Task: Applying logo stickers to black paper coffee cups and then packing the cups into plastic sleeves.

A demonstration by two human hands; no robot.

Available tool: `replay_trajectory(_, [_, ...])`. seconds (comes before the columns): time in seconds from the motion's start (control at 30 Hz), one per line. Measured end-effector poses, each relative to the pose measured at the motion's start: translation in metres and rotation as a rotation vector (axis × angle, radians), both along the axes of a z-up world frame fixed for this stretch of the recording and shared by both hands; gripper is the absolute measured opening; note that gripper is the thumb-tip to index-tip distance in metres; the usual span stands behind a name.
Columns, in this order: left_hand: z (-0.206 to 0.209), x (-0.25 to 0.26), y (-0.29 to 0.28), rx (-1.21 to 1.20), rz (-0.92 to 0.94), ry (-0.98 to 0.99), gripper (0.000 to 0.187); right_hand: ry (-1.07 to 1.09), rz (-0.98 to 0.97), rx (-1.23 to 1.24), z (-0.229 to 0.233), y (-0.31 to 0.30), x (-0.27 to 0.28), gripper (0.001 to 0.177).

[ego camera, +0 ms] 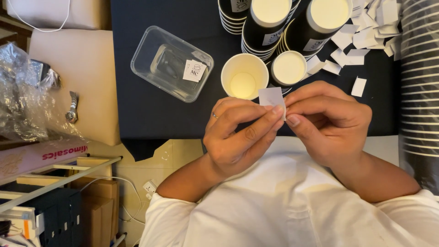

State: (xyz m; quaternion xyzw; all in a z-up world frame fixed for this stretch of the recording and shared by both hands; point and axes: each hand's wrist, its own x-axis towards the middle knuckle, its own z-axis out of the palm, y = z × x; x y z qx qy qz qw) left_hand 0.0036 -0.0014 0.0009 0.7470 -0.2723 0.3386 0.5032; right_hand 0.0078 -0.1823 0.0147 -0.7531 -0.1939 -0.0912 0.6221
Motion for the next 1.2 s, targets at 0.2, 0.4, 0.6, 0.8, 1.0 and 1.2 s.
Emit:
replay_trajectory(0.2, [-0.001,0.001,0.003,0.114,0.069,-0.051,0.026,0.046,-0.012,0.002,0.003,0.002,0.000,0.007])
replay_trajectory(0.4, [-0.004,0.002,0.003,0.177,0.109,-0.105,0.026,0.024,-0.015,0.014,0.002,0.006,0.003,0.012])
replay_trajectory(0.6, [0.002,0.002,-0.003,0.044,0.052,0.045,0.016,-0.038,-0.038,-0.095,0.004,0.006,0.004,0.010])
replay_trajectory(0.8, [0.007,0.004,-0.002,-0.008,0.030,0.152,0.010,-0.211,-0.005,-0.217,0.005,0.004,0.009,0.006])
replay_trajectory(1.0, [0.013,0.006,0.000,0.004,0.016,0.129,0.007,-0.263,0.035,-0.270,0.015,0.003,0.012,0.010])
replay_trajectory(1.2, [0.042,0.018,0.002,0.002,-0.106,0.158,0.010,-0.250,0.091,-0.254,0.035,0.001,0.024,0.010])
